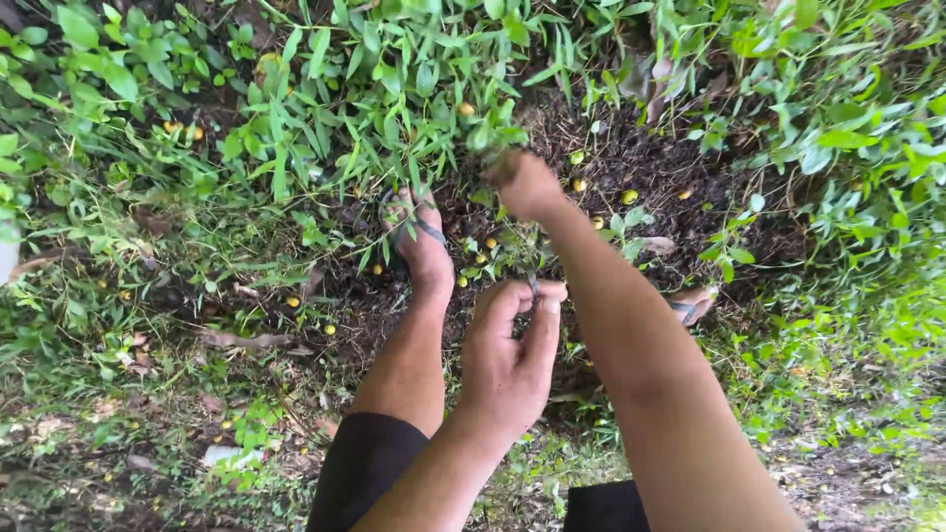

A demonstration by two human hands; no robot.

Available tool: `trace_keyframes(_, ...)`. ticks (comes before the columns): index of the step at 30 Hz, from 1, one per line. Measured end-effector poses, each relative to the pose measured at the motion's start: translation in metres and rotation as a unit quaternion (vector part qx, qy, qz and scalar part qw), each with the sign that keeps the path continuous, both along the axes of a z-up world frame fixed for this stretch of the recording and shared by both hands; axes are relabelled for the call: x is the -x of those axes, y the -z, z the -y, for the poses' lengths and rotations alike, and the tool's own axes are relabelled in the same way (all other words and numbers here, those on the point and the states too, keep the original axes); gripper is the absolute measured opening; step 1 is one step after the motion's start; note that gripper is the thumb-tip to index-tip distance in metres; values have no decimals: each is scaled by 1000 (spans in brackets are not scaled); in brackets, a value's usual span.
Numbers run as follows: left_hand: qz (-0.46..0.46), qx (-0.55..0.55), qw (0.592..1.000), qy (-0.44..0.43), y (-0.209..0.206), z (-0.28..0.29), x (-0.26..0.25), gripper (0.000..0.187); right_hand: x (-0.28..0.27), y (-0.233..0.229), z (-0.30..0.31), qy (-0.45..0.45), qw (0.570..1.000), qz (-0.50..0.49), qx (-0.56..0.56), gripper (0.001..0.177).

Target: Pulling weeds and grass from a patch of ground by hand.

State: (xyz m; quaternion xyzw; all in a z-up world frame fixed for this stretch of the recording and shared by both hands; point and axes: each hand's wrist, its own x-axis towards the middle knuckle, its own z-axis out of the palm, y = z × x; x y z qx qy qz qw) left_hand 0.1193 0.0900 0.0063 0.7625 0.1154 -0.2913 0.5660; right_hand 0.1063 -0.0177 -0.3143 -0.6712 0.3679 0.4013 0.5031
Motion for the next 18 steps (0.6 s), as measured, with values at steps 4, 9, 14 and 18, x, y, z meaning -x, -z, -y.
trace_keyframes(4,9,14,1000,4,0,8,7,8,20,-53,-34,-301,952,36,49,42)
trace_keyframes(9,-75,32,997,-15,2,16,14,11,25,-80,-8,-411,894,53,170,40)
trace_keyframes(14,9,-19,998,58,-1,17,20,12,40,-29,54,-499,768,149,372,78)
trace_keyframes(18,4,-13,999,44,-1,19,23,12,41,-34,80,-593,758,31,270,62)
